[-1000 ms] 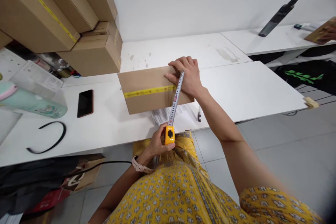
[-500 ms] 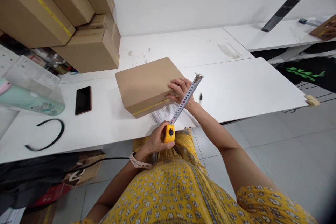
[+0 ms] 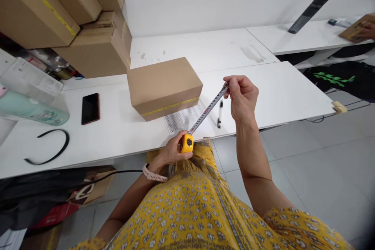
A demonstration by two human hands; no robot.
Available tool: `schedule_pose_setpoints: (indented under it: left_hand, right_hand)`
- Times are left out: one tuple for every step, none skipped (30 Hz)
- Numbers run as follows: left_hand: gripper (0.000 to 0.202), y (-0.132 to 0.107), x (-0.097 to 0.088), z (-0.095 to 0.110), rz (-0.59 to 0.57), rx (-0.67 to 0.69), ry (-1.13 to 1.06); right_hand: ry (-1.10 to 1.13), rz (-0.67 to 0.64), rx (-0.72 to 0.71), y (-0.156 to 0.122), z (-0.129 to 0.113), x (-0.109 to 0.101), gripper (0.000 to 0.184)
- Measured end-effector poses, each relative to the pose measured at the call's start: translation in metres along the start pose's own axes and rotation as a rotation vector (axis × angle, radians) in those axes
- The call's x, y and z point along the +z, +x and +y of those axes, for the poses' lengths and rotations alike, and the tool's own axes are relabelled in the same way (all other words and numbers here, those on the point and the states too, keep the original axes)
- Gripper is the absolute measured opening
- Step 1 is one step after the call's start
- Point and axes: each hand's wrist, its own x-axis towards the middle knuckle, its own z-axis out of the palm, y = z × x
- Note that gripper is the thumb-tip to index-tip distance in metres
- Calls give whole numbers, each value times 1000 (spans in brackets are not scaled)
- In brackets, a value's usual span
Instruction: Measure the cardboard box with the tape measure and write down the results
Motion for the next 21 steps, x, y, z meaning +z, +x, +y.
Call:
schedule_pose_setpoints:
  left_hand:
    - [75,0,0,2,2,-7,-21]
    - [80,-1,1,5,10,-15,-48]
    - [86,-2,2,8,23,-20,-79]
    - [94,-3,3,11,39,-21,-106]
    - [103,-5,5,15,58,-18,-125]
    - [110,-6,6,19,79,-13,-131]
    - [115,-7,7,22,102,-4,-120]
    - [117,-7,7,26,126,10,-99]
    - [118,-7,5,29,149,26,-69]
    - [118,-7,3,33,175,44,-33]
    - [117,-7,-2,36,206,67,8]
    - [117,-6,-7,40,243,94,54]
    - [116,-5,-15,44,290,127,101]
    - [116,-3,-24,49,348,164,150]
    - [116,-1,-34,55,415,208,200]
    - [115,2,-45,61,489,252,252]
    - [113,5,-57,68,569,294,308]
    - [110,10,-69,75,649,329,373]
    - [106,16,-81,81,724,346,452]
    - [101,23,-93,87,791,346,540]
    - [95,31,-105,91,839,327,634]
  right_hand:
    - [8,40,6,-6,-2,-2,41]
    - [7,86,11,-13,-2,-2,39]
    - [-2,134,17,-22,-2,-1,38]
    - [-16,177,28,-34,-1,2,36]
    - [-31,206,47,-48,0,6,34]
    - [-42,213,75,-63,2,12,33]
    - [-45,191,112,-79,4,18,31]
    - [-37,140,156,-94,7,24,30]
    - [-18,66,197,-107,10,29,29]
    - [-3,-9,236,-118,14,32,28]
    - [-3,-60,267,-124,19,33,29]
    - [-31,-71,291,-127,26,31,30]
    - [-95,-40,311,-125,34,25,32]
    - [-195,24,328,-119,43,17,34]
    - [-327,108,347,-111,53,6,35]
    - [-479,160,373,-101,64,-5,35]
    - [-628,183,411,-91,74,-16,35]
    - [-746,149,458,-82,82,-26,37]
    - [-844,77,497,-74,90,-33,41]
    - [-923,-6,520,-68,95,-38,45]
    - [-979,-98,524,-64,99,-41,48]
